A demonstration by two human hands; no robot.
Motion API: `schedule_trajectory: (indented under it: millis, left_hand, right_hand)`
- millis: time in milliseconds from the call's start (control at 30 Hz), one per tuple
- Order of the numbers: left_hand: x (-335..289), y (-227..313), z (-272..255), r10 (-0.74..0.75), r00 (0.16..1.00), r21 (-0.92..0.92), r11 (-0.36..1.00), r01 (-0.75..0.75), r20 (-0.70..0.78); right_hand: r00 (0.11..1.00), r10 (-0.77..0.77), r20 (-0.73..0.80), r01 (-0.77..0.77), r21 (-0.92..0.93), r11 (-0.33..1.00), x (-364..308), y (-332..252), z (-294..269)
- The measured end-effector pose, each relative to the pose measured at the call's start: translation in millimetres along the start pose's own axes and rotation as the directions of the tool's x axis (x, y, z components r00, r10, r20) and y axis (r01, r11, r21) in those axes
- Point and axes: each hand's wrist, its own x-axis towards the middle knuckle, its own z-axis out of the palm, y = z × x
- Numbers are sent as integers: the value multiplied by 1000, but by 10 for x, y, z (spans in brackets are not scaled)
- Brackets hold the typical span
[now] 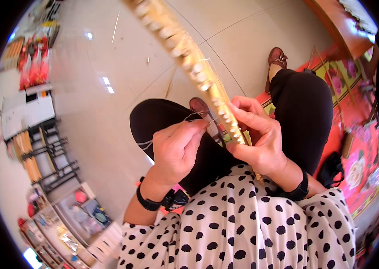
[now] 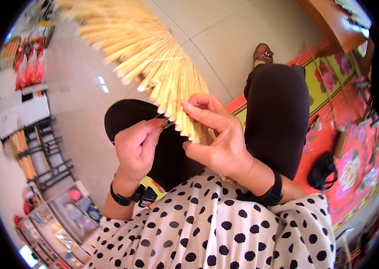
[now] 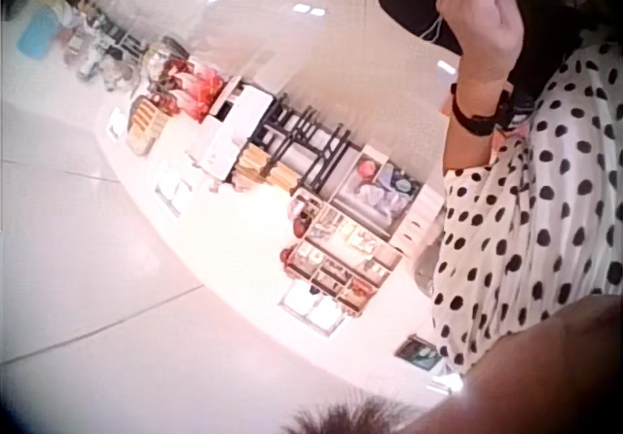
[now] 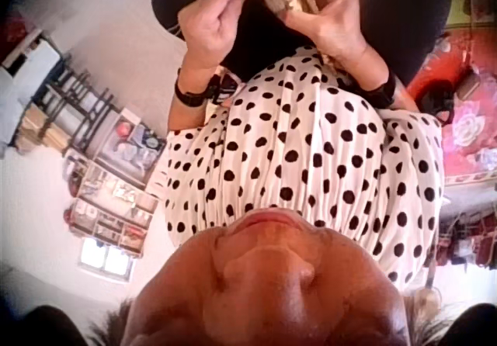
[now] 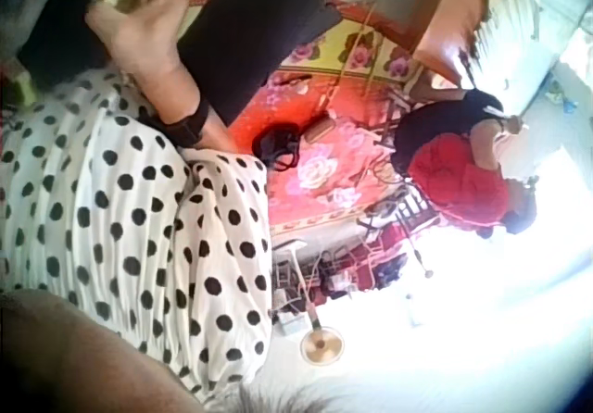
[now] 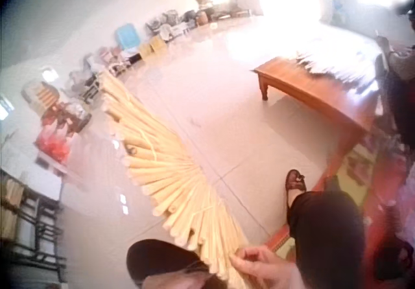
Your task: The person sits on the floor and weaves a bundle of bamboo sticks together using a thin string. They wrap the string around the sticks, pull it tight, and adjust the bundle's position repeatedly to secure the structure.
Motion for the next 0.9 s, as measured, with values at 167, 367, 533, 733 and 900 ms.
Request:
schedule_trajectory:
  millis: [167, 367, 533, 733, 900]
  left_hand:
    - [29, 36, -29, -66, 996, 52, 997, 63, 53]
    - [-119, 78, -136, -278, 957, 47, 960, 275, 79]
    - [-137, 207, -136, -422, 901, 70, 906, 417, 100]
    - [-203, 105, -110, -388, 921, 40, 921, 387, 30]
    - [-212, 107, -41, -332, 943, 63, 941, 332, -11]
  right_hand:
    - [997, -68, -27, 67, -43, 997, 6, -1, 45]
    - [996, -80, -25, 78, -62, 995, 21, -75, 104]
    - [1000, -31, 6, 31, -74, 997, 22, -64, 78]
    - [999, -41, 14, 42, -57, 997, 25, -60, 87]
    - [999, -50, 20, 50, -19, 999, 33, -45, 85]
